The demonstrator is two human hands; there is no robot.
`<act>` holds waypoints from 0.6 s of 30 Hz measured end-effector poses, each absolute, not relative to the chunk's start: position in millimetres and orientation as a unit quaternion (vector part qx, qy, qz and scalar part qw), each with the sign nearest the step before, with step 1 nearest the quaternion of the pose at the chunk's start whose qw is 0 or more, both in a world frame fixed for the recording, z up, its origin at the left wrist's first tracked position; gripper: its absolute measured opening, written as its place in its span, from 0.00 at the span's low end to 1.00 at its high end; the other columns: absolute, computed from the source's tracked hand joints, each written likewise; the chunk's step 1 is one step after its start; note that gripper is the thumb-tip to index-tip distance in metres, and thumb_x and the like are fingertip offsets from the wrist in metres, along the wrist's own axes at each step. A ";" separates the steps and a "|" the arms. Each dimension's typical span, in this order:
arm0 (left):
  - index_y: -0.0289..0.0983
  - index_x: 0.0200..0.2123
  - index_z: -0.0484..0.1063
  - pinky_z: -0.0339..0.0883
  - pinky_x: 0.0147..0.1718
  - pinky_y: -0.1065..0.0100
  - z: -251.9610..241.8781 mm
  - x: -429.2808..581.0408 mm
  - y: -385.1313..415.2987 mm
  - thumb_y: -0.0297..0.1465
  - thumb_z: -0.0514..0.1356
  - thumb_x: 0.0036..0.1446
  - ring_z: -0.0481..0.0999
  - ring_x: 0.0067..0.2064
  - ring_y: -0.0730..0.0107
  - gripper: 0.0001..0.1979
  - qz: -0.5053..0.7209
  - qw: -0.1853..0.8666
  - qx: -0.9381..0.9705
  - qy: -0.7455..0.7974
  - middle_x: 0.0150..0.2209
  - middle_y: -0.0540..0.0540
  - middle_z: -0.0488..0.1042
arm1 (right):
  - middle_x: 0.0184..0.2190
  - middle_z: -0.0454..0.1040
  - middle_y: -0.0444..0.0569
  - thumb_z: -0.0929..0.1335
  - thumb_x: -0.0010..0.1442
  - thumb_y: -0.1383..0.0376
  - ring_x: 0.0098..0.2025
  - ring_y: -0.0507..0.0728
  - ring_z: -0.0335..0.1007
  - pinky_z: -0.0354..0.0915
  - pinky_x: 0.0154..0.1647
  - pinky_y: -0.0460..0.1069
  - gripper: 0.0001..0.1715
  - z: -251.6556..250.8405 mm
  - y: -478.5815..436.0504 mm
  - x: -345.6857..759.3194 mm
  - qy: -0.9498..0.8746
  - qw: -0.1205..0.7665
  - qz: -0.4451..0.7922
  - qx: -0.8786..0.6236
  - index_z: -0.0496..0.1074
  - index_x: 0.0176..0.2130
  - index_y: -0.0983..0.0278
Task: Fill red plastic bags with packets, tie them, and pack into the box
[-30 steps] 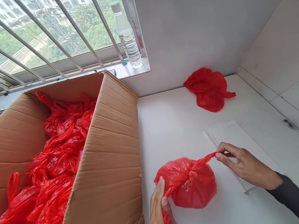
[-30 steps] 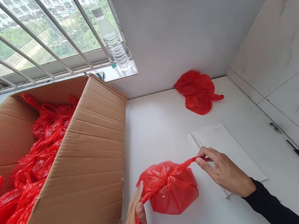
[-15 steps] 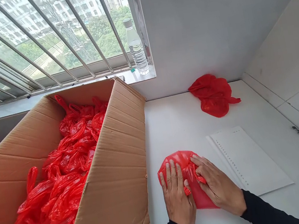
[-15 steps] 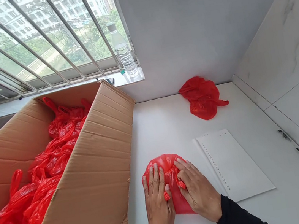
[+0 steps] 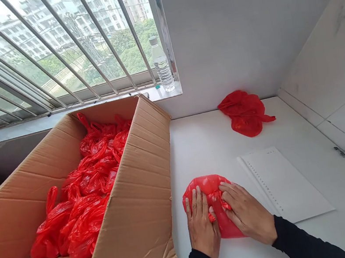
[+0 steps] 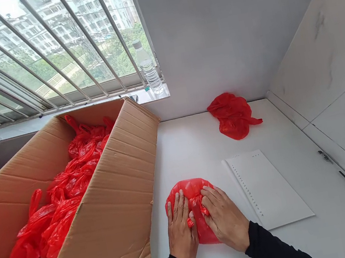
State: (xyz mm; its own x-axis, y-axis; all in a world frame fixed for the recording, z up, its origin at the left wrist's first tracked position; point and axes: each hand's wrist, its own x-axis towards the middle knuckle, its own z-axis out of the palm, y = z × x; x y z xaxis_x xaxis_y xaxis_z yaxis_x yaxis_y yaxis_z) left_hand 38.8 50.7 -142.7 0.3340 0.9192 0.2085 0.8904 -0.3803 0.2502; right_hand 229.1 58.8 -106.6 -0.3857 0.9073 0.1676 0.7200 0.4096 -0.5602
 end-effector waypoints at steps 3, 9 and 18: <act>0.41 0.70 0.49 0.51 0.67 0.43 -131.1 36.6 44.2 0.29 0.46 0.69 0.51 0.71 0.57 0.27 0.233 0.121 0.768 0.584 0.71 0.40 0.53 | 0.43 0.74 0.50 0.56 0.71 0.65 0.48 0.59 0.71 0.71 0.51 0.58 0.10 -91.3 56.5 234.6 -0.762 0.268 0.277 -0.521 0.64 0.41 0.59; 0.43 0.50 0.66 0.70 0.48 0.55 -93.8 42.0 15.2 0.46 0.50 0.67 0.74 0.50 0.56 0.17 0.398 0.304 0.498 0.708 0.48 0.40 0.73 | 0.59 0.64 0.54 0.63 0.68 0.57 0.60 0.62 0.62 0.65 0.61 0.62 0.27 -84.9 47.5 246.7 -0.666 0.311 0.321 -0.597 0.52 0.62 0.57; 0.35 0.45 0.70 0.70 0.44 0.61 -82.7 67.6 20.3 0.41 0.66 0.50 0.75 0.43 0.57 0.22 0.449 0.609 0.281 0.590 0.42 0.39 0.75 | 0.50 0.77 0.48 0.68 0.64 0.61 0.50 0.62 0.76 0.75 0.50 0.55 0.24 -106.8 -0.5 223.0 -0.787 0.343 0.284 -0.426 0.66 0.58 0.50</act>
